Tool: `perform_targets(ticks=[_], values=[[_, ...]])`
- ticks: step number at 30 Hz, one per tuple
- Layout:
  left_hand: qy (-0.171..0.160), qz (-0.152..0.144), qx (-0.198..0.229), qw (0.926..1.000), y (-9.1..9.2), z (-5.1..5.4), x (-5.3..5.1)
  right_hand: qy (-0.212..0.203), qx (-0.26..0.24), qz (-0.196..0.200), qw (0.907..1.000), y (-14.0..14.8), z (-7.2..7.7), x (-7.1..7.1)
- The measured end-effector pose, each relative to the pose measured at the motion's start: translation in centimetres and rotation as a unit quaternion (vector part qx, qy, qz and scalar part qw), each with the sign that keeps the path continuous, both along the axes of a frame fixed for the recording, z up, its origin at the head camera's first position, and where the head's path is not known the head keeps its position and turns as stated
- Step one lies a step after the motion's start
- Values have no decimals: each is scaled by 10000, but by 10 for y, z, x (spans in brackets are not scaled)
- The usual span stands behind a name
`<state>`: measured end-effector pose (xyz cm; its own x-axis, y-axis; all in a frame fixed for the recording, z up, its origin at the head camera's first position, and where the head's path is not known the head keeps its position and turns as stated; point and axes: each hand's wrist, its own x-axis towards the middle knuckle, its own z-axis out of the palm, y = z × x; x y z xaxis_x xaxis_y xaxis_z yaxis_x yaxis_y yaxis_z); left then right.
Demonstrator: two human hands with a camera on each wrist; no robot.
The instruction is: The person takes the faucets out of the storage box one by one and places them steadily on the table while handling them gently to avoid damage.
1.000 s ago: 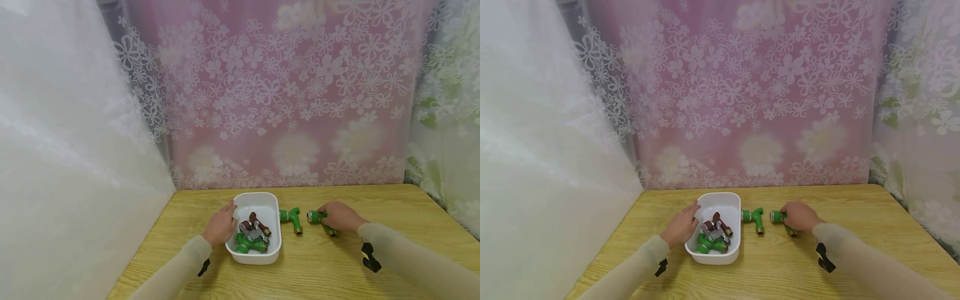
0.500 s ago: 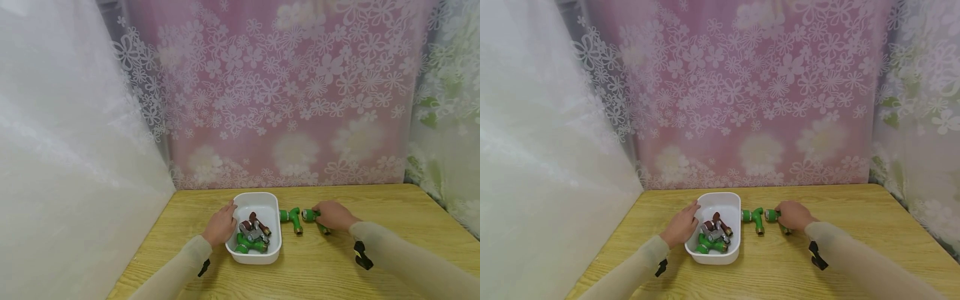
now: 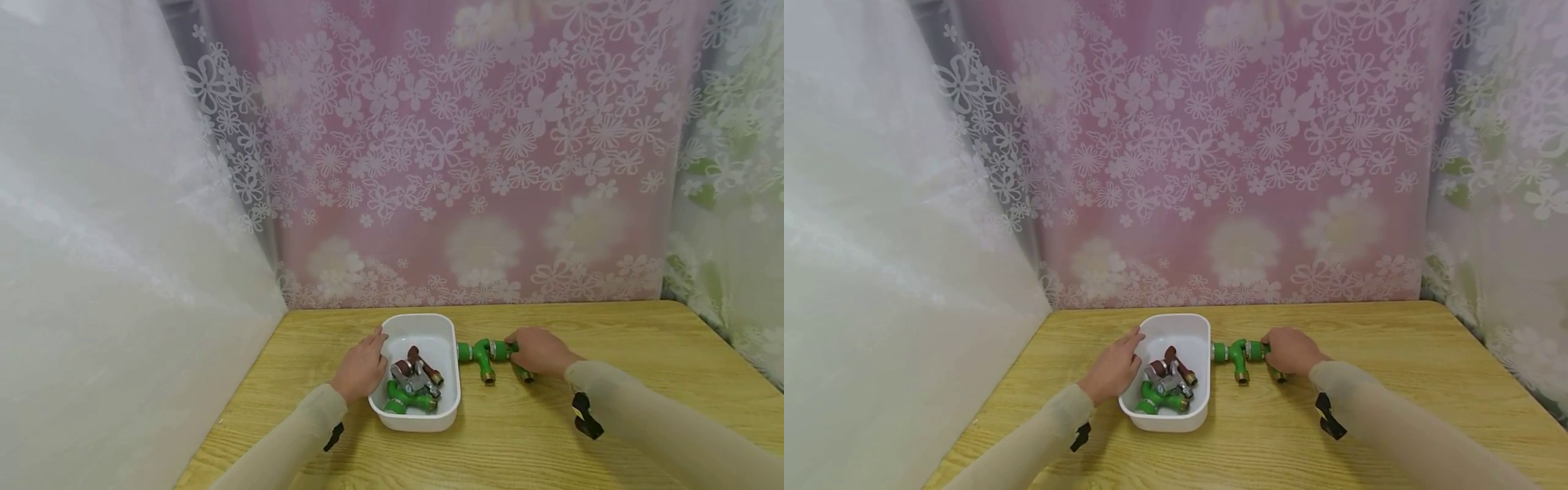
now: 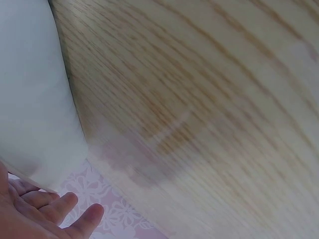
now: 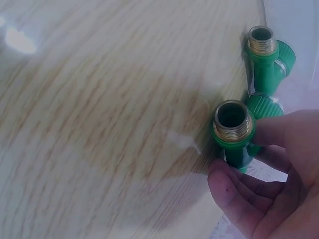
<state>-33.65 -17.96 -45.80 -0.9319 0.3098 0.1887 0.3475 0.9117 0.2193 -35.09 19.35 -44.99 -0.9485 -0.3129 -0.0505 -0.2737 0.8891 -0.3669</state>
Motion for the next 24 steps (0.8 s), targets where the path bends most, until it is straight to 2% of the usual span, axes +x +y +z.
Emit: perform_targets(ticks=[19,24], values=[[99,-14,-85,9999,0,0,0,103,-11,-43,9999,-2,-4,-2],[113,-6,-85,9999,0,0,-2,112,119,-8,9999,-1,-4,-3]])
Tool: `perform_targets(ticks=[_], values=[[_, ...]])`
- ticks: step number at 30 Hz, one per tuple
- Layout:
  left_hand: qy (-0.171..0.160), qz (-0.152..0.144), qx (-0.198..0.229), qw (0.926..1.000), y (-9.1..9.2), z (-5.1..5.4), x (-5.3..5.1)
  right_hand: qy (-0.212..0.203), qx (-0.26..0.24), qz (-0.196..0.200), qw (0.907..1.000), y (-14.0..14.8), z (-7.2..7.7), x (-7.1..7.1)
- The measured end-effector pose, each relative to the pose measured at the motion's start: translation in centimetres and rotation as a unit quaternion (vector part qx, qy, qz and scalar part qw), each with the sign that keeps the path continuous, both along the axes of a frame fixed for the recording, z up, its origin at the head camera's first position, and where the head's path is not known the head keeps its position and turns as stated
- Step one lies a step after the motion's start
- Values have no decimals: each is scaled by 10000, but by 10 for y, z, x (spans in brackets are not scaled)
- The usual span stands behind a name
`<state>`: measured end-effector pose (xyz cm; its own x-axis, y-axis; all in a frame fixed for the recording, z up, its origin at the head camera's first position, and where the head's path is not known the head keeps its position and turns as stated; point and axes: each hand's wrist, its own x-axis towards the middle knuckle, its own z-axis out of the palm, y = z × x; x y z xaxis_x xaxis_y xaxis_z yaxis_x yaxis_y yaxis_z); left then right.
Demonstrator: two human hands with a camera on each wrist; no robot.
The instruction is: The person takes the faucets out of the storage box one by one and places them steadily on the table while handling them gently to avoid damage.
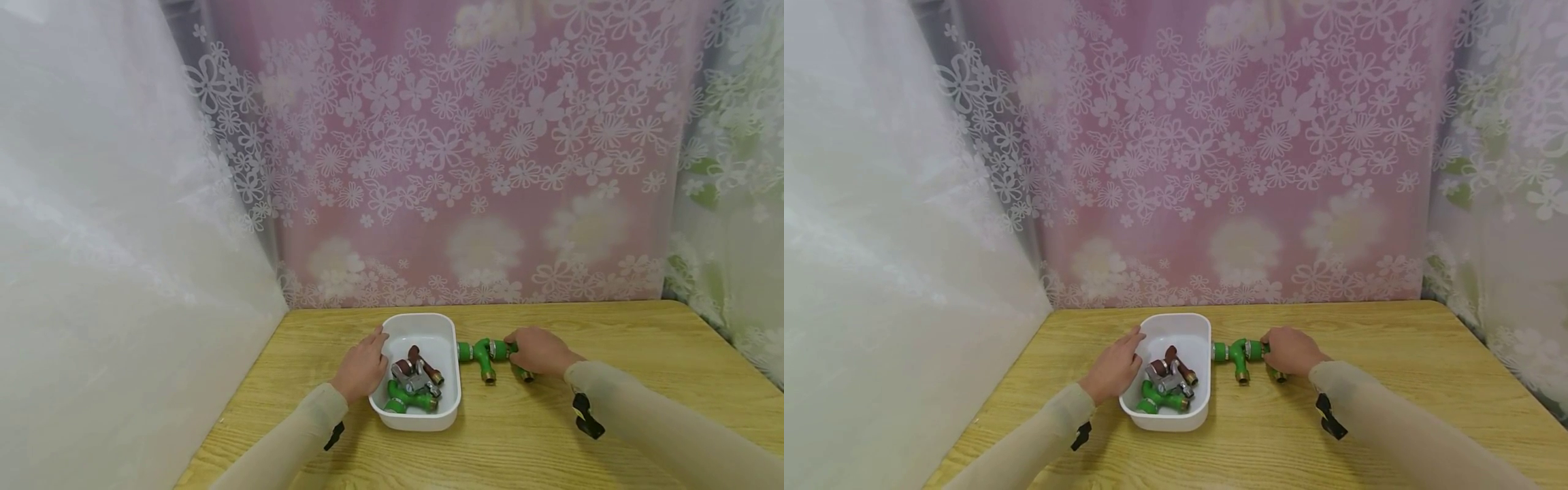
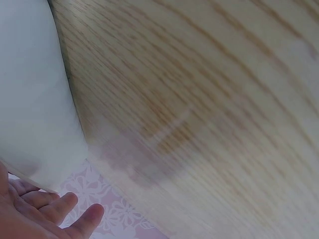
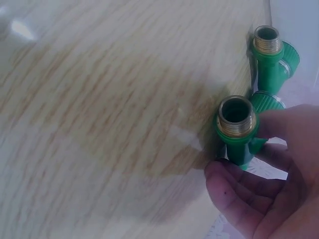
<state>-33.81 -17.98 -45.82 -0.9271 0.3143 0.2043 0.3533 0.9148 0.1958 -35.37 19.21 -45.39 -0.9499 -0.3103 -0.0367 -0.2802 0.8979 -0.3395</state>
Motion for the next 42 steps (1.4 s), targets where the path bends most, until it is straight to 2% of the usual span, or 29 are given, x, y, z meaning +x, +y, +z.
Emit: perform_targets(ticks=[8,13,19,25,34,42], values=[[-39,-4,74,10000,-1,-1,1,255,492,92,9984,1,11,6],[-80,22,35,10000,0,0,1,804,696,183,9942,-1,15,9],[-112,25,37,9999,1,3,2,1376,1080,444,9836,-17,28,12],[-99,3,11,10000,1,4,4,1323,1325,879,9784,-45,42,19],[-145,61,14,9999,2,4,4,1157,877,1887,9712,-84,57,28],[-143,15,56,9999,2,5,6,1110,962,2209,9642,-115,69,30]])
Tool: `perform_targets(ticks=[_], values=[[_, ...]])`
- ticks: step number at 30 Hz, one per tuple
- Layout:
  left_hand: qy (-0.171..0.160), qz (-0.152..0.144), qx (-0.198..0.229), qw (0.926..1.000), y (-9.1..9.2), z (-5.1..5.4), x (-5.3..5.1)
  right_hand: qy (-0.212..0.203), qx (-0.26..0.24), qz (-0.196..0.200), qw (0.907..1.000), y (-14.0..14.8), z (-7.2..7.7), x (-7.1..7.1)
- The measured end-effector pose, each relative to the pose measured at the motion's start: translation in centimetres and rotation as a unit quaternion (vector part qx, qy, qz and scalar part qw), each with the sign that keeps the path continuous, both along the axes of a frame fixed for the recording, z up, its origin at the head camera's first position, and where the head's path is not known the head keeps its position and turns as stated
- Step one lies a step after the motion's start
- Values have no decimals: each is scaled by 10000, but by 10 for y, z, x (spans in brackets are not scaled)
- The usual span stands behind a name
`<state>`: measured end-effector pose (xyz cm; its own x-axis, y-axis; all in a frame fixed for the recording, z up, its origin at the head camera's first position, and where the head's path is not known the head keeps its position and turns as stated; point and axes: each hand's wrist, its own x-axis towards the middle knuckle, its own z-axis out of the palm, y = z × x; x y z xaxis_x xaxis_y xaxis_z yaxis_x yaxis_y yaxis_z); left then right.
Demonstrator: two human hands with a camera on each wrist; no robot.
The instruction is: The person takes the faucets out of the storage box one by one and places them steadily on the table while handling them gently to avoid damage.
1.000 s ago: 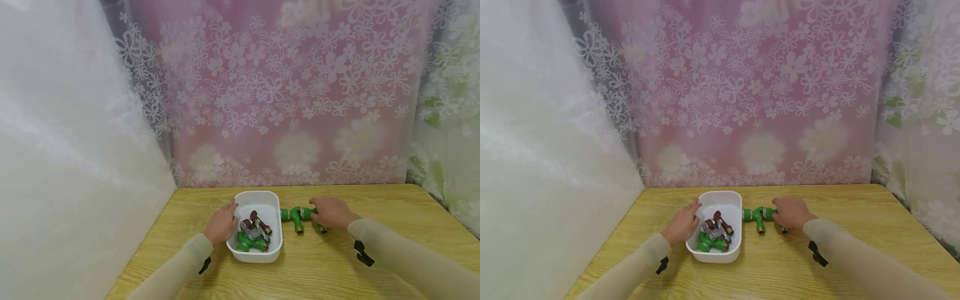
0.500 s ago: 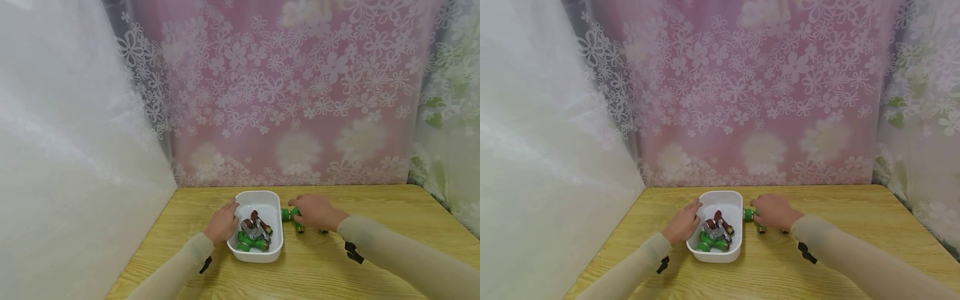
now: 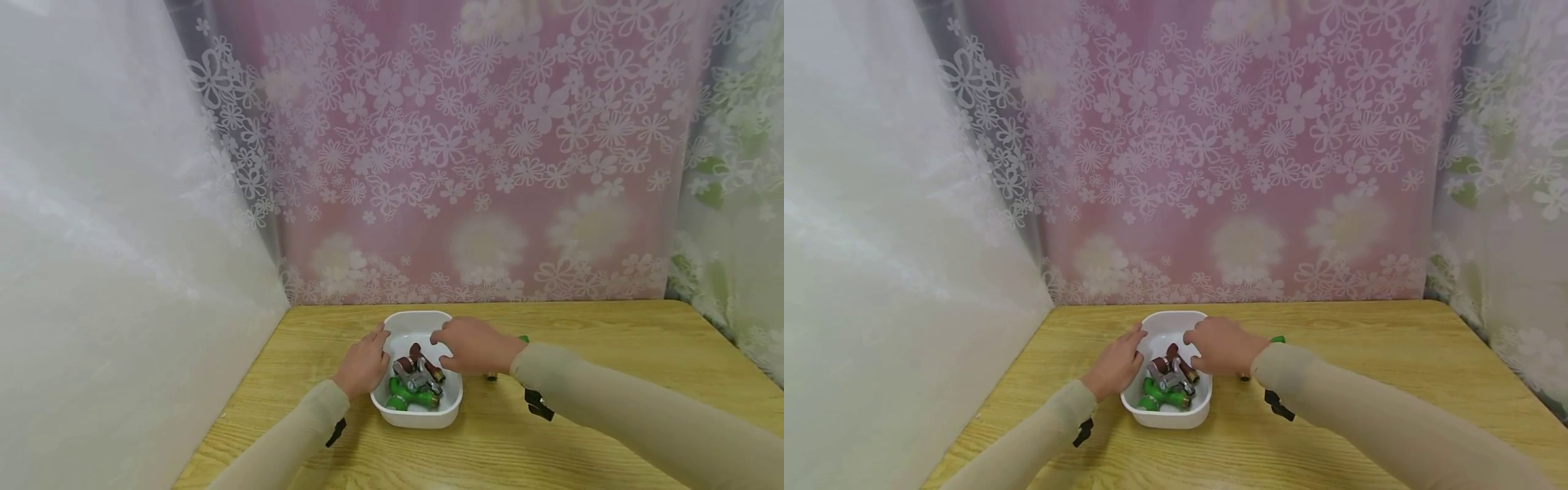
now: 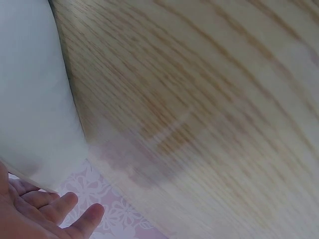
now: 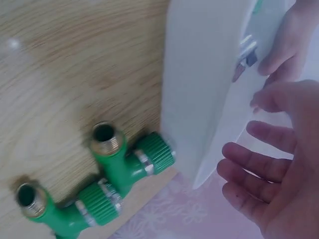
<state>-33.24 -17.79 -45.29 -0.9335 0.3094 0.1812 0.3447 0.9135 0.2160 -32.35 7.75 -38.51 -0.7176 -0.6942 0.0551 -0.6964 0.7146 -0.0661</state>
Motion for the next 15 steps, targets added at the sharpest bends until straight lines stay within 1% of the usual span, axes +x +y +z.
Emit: perform_targets(ticks=[2,5,8,12,15], values=[[-8,-1,-4,10000,0,0,0,-27,71,40,10000,-6,1,0],[10,-8,-33,10000,-1,-1,0,-242,179,63,9995,-15,2,0],[31,-3,-8,10000,0,-1,0,-609,231,126,9978,-21,1,0],[31,-10,5,10000,0,0,0,-1118,314,229,9930,-30,2,1],[-15,-12,-21,10000,-1,0,0,-1399,485,129,9889,-37,3,2]])
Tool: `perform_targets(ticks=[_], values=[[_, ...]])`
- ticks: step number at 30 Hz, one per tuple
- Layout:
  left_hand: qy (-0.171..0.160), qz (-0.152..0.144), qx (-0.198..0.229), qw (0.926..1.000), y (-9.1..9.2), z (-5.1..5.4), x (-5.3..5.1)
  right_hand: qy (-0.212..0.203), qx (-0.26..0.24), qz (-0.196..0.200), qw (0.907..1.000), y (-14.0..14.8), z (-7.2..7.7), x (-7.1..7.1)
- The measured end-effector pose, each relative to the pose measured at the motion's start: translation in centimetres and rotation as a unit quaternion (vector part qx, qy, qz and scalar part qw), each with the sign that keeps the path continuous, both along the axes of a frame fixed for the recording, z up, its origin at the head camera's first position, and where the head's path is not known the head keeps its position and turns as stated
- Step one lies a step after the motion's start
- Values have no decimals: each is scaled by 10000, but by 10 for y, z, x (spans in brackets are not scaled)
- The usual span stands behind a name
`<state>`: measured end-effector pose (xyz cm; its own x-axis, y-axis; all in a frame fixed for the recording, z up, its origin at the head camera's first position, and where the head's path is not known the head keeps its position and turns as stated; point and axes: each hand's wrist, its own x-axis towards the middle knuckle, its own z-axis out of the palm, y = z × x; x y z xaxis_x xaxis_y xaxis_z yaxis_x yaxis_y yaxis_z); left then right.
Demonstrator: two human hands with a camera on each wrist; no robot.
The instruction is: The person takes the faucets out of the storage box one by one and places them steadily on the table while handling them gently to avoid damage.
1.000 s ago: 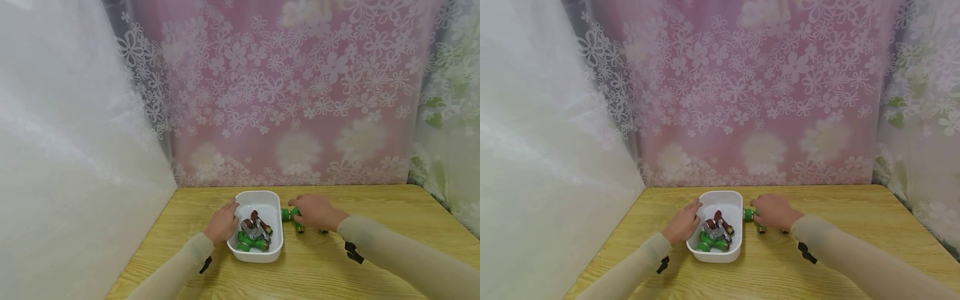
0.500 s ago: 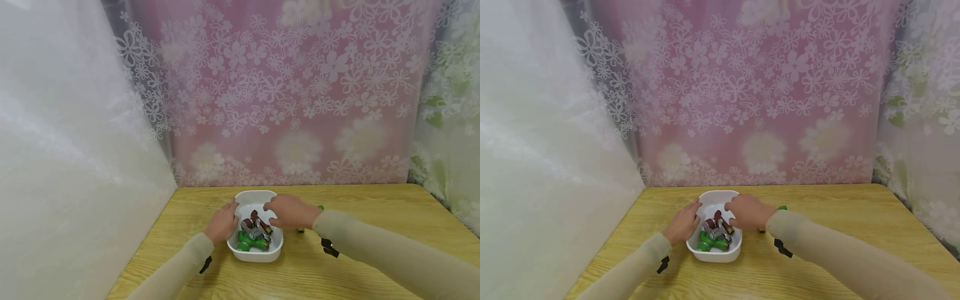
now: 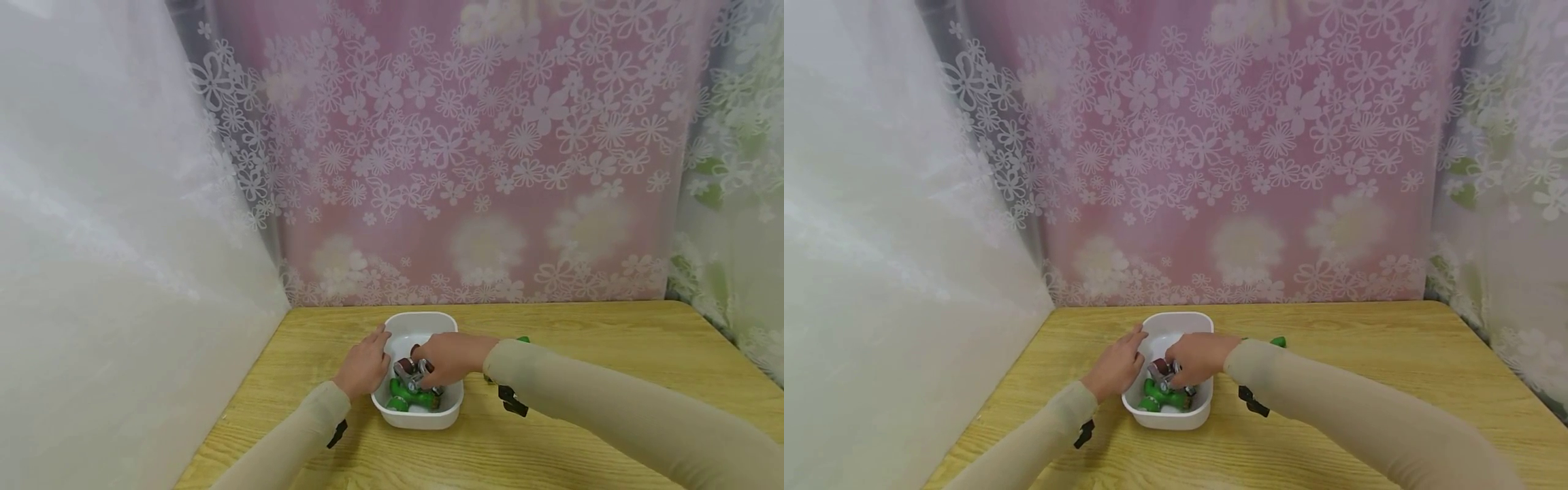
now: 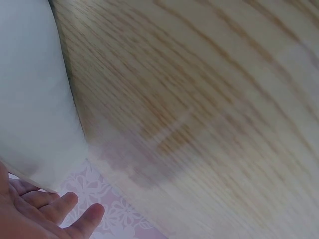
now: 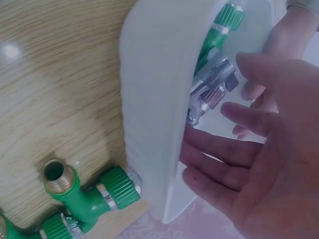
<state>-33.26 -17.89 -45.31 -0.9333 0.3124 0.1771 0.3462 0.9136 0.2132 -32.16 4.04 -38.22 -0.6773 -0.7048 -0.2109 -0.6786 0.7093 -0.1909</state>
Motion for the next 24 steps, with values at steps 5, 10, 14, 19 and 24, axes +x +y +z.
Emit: perform_targets(ticks=[5,10,14,19,24], values=[[26,-9,-24,10000,-1,-2,-2,-243,463,-187,9985,-10,0,-1],[64,-41,-88,9999,-1,-3,-3,-140,723,-180,9971,-18,-3,-6],[28,-34,-42,10000,0,-2,-2,-123,751,-225,9969,-21,-6,-10],[113,-127,-34,9998,0,0,-2,-141,811,-125,9965,-27,-7,-10],[152,-147,-38,9998,-1,-2,-3,-157,932,-30,9955,-31,-8,-8]])
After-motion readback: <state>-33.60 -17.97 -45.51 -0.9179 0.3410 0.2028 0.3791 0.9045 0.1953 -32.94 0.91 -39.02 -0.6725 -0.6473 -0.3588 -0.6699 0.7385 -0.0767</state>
